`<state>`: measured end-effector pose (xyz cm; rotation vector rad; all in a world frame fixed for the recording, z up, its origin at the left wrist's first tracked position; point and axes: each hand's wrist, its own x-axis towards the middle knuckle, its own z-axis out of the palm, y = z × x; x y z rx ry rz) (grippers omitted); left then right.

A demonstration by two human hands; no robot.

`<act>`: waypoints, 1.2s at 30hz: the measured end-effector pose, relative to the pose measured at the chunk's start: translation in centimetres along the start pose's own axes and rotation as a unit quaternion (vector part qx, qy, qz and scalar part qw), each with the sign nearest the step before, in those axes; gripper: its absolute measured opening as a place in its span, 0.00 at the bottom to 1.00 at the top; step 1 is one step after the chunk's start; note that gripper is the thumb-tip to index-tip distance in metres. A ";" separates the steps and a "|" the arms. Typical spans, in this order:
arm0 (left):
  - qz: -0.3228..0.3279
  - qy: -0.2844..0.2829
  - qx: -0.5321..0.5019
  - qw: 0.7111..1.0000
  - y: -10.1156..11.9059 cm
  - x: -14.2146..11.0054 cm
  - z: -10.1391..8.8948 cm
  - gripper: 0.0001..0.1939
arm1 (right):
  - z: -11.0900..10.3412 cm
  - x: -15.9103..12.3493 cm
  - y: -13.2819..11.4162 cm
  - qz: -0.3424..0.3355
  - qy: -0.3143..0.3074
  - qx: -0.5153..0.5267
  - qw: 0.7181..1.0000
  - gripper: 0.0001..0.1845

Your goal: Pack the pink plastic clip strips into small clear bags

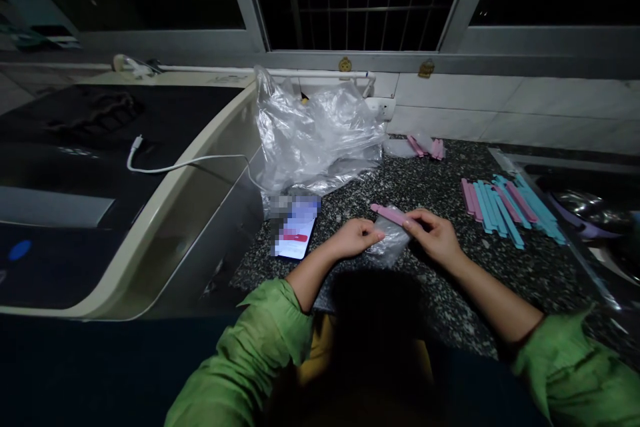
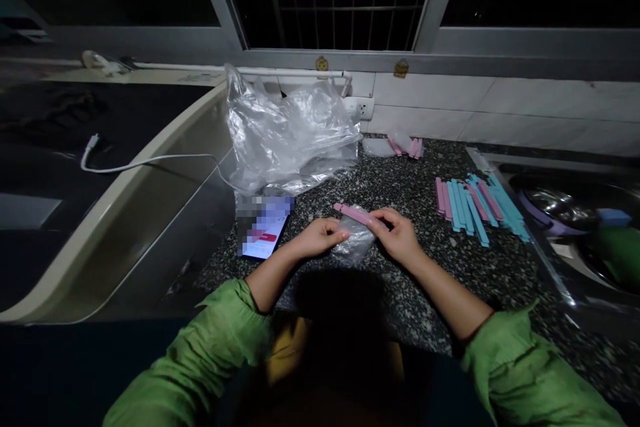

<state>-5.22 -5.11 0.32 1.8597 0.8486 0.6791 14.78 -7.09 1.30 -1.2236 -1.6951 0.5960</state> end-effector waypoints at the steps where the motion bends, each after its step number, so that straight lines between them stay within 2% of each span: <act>1: -0.002 0.005 -0.001 1.000 0.1 0.0 0.0 0.18 | -0.1 0.0 0.0 0.002 -0.006 0.003 1.000 0.16; 4: -0.021 0.043 -0.038 0.998 0.5 -0.1 0.1 0.13 | -0.4 0.1 -0.1 0.009 -0.026 0.015 1.000 0.17; 7: -0.025 0.092 -0.088 0.992 1.0 -0.1 0.1 0.16 | -0.3 0.0 -0.3 0.012 -0.052 0.016 0.998 0.16; 10: -0.021 0.115 -0.116 0.986 1.2 -0.1 0.1 0.15 | 0.2 -0.2 -0.5 0.009 -0.077 0.004 0.997 0.15; 15: -0.032 0.139 -0.151 0.978 0.8 0.1 0.1 0.15 | 0.6 -0.4 -0.4 0.053 -0.074 0.019 0.996 0.16; 19: -0.030 0.199 -0.190 0.961 0.7 0.2 -0.3 0.16 | 0.7 -0.3 -0.1 0.093 -0.081 0.030 0.992 0.17; 23: -0.036 0.251 -0.211 0.944 0.6 0.4 -0.4 0.17 | 1.1 -0.4 0.1 0.085 -0.104 0.029 0.991 0.13; 29: -0.007 0.274 -0.203 0.940 0.4 0.5 -0.2 0.14 | 1.5 -0.6 0.8 0.050 -0.091 -0.004 0.995 0.13; 32: -0.013 0.272 -0.215 0.938 0.4 0.5 -0.2 0.15 | 1.7 -0.7 1.1 0.039 -0.082 -0.019 0.996 0.13; 34: -0.026 0.278 -0.231 0.932 0.3 0.6 -0.2 0.15 | 1.6 -0.7 1.3 0.036 -0.051 -0.018 0.998 0.12; 36: -0.036 0.289 -0.239 0.926 0.3 0.6 -0.2 0.15 | 1.4 -0.7 1.5 0.019 0.008 -0.032 0.999 0.13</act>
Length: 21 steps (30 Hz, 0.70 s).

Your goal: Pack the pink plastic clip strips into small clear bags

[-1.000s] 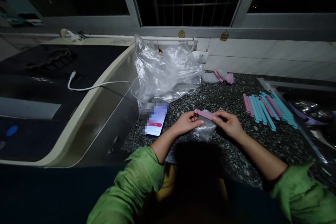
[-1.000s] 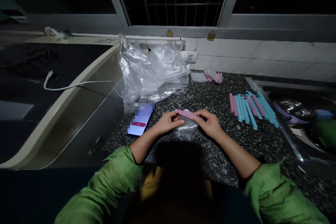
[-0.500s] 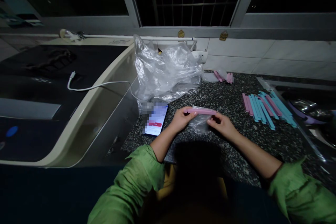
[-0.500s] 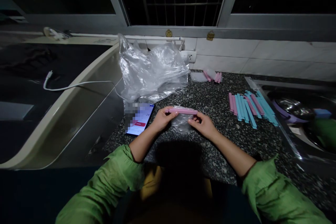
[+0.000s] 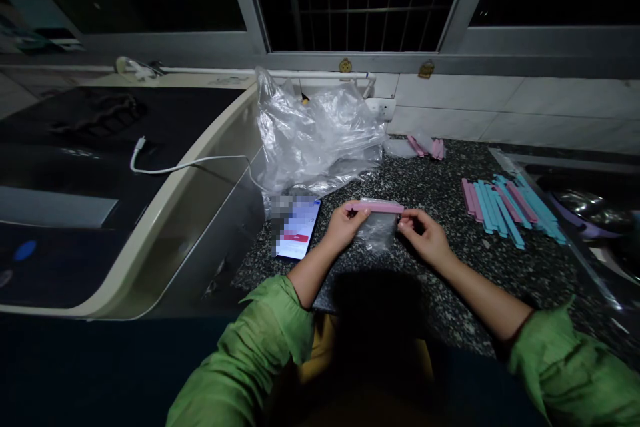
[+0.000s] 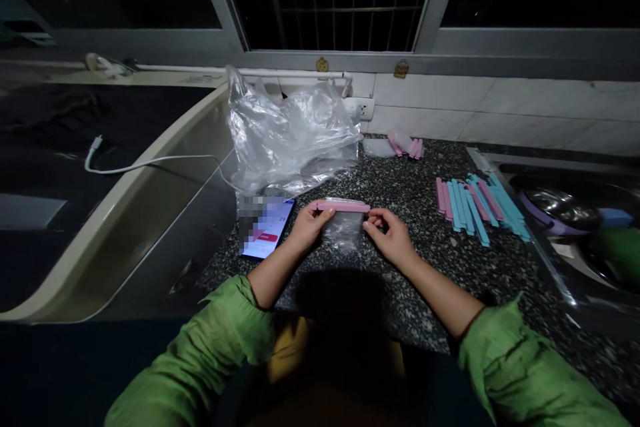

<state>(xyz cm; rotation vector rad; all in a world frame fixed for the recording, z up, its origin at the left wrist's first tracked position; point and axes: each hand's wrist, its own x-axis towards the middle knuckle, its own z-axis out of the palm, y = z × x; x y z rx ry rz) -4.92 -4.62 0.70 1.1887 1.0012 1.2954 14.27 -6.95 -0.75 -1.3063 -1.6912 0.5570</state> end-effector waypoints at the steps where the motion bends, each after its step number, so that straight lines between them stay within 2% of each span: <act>1: -0.004 0.005 -0.001 1.000 0.0 0.0 0.0 0.15 | -0.2 0.1 0.1 -0.019 0.030 -0.019 0.999 0.15; 4: -0.015 -0.004 -0.001 1.000 0.0 -0.1 0.1 0.15 | -0.6 0.3 0.1 -0.113 0.069 -0.113 0.985 0.17; 6: -0.022 -0.015 0.002 1.000 0.1 -0.2 0.2 0.15 | -0.7 0.5 0.1 -0.171 0.056 -0.165 0.970 0.14; 8: -0.028 -0.021 0.009 0.999 0.1 -0.2 0.3 0.15 | -0.7 0.6 0.1 -0.200 0.042 -0.198 0.959 0.11; 15: -0.052 -0.047 0.012 0.997 -0.1 -0.1 0.6 0.17 | -0.8 0.8 0.1 -0.208 0.035 -0.261 0.942 0.10; 21: -0.062 -0.071 0.082 0.992 -1.3 -0.2 1.5 0.12 | -1.0 1.6 0.7 -0.212 0.063 -0.274 0.936 0.11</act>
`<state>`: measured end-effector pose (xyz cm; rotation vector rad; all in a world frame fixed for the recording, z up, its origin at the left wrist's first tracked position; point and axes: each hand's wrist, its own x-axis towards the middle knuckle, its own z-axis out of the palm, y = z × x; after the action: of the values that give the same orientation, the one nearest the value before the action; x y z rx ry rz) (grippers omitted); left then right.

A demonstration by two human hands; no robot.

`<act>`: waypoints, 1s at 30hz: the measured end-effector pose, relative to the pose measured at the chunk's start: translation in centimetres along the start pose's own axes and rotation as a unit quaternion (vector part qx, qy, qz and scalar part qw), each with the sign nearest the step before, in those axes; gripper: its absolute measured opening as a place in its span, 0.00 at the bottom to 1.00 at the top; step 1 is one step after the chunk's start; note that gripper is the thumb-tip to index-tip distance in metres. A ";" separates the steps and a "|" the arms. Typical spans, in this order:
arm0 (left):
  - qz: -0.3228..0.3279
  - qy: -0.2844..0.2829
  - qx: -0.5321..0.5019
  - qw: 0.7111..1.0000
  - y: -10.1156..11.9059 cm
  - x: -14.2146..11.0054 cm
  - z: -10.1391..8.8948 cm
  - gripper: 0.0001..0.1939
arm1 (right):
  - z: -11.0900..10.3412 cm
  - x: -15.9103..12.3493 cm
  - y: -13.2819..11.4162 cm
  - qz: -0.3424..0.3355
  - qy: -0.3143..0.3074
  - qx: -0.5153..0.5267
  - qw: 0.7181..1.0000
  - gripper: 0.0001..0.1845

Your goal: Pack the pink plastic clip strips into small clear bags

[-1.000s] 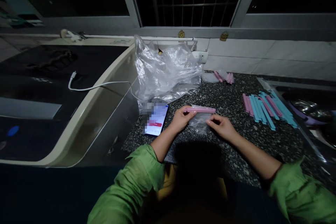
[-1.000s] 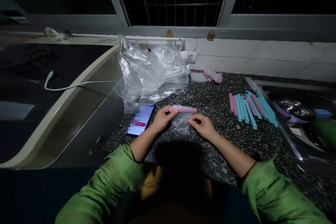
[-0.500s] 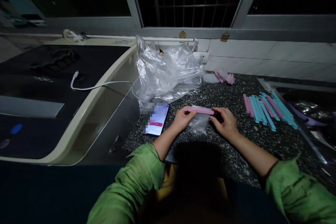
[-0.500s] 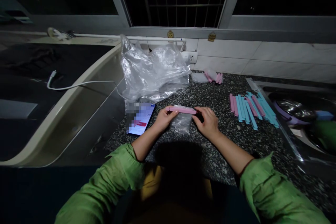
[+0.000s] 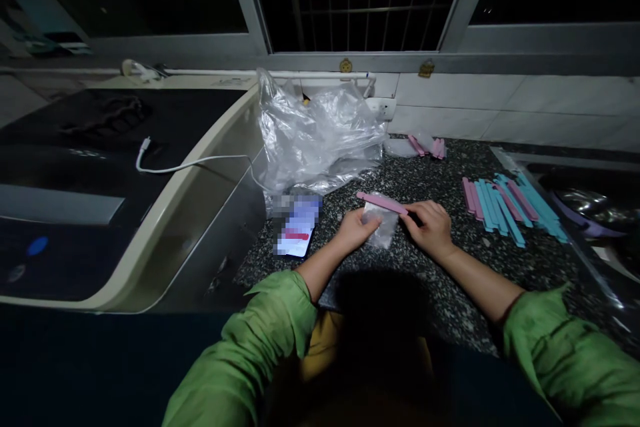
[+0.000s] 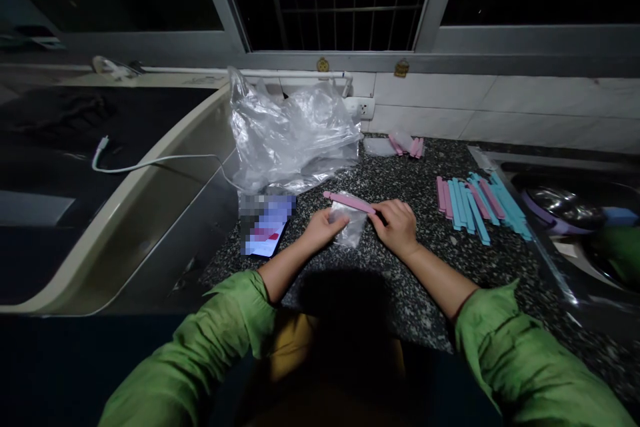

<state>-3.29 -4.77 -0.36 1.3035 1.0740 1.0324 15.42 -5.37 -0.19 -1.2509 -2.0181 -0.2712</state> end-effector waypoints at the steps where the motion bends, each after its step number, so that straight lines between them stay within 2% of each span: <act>1: 0.000 0.006 0.002 1.000 -0.2 0.2 0.3 0.11 | 0.1 0.1 0.3 0.000 0.001 -0.006 1.000 0.12; 7: 0.013 0.061 -0.005 0.998 -0.6 3.2 2.2 0.04 | 0.6 1.0 2.5 0.019 -0.002 -0.044 0.999 0.13; 14: 0.057 0.120 0.069 0.989 -0.3 8.0 4.7 0.03 | 1.3 2.1 5.6 0.073 0.033 -0.093 0.992 0.13; 21: 0.096 0.136 0.101 0.981 0.2 11.1 6.5 0.19 | 2.6 3.9 8.6 0.139 0.049 -0.114 0.983 0.14; 30: 0.143 0.116 0.112 0.977 0.1 15.2 8.6 0.36 | 4.3 6.3 11.6 0.234 0.020 -0.133 0.963 0.15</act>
<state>8.30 8.32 -0.69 1.5806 1.2297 1.3335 21.58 7.04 -1.17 -1.8300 -1.6248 -0.3394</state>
